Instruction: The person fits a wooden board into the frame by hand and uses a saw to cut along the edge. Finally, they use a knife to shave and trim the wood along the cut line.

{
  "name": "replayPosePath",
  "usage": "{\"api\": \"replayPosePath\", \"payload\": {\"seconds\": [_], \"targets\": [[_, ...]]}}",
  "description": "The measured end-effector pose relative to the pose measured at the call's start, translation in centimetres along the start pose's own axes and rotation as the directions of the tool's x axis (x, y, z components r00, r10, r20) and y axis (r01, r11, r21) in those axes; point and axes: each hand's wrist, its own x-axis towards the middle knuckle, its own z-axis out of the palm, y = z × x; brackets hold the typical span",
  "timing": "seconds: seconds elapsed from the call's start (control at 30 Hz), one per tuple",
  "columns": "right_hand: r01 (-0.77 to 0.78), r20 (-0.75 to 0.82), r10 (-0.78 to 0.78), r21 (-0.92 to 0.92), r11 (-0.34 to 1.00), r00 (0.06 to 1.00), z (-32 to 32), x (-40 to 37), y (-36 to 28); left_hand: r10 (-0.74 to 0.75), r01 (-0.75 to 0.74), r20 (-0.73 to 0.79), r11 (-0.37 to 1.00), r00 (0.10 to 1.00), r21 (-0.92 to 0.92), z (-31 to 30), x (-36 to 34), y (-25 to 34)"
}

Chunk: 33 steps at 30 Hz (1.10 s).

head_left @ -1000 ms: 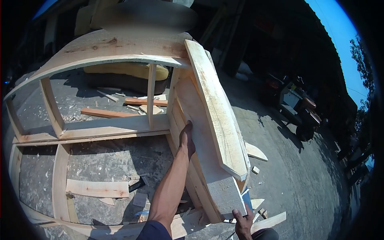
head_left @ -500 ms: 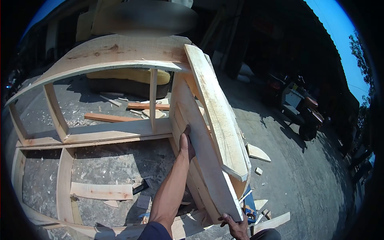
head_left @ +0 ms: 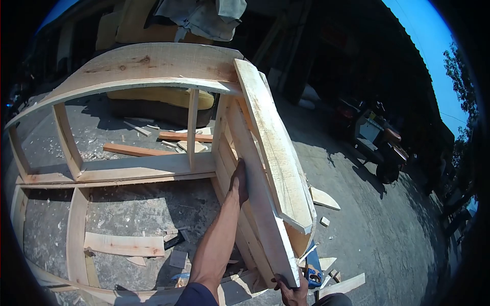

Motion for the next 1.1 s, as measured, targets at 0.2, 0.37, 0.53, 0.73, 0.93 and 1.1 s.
{"api": "replayPosePath", "payload": {"seconds": [0.2,0.37,0.53,0.73,0.93,1.1], "targets": [[0.230,-0.048,-0.249,-0.251,0.940,0.967,0.3,0.7,0.5,-0.002,0.007,-0.137,1.000,0.991,0.030,0.9,0.0,0.6],[0.221,0.062,-0.212,-0.326,0.919,0.975,-0.7,1.0,0.0,0.030,-0.020,-0.115,0.996,0.993,0.086,0.6,0.6,0.3],[0.209,0.072,-0.197,-0.336,0.918,0.978,-0.9,0.9,0.1,0.022,-0.003,-0.149,0.992,0.989,0.122,0.1,1.2,0.1],[0.200,0.076,-0.185,-0.349,0.916,0.980,-1.0,1.0,0.2,0.043,-0.020,-0.158,0.989,0.987,0.149,0.4,0.9,0.2],[0.137,0.089,-0.111,-0.386,0.912,0.990,-1.0,0.9,-0.5,0.038,-0.024,-0.107,0.991,0.994,0.134,1.4,-0.3,0.7],[0.133,0.092,-0.105,-0.407,0.904,0.990,-1.1,0.8,-0.2,0.057,-0.044,-0.092,0.989,0.994,0.142,1.8,-0.8,0.8]]}}
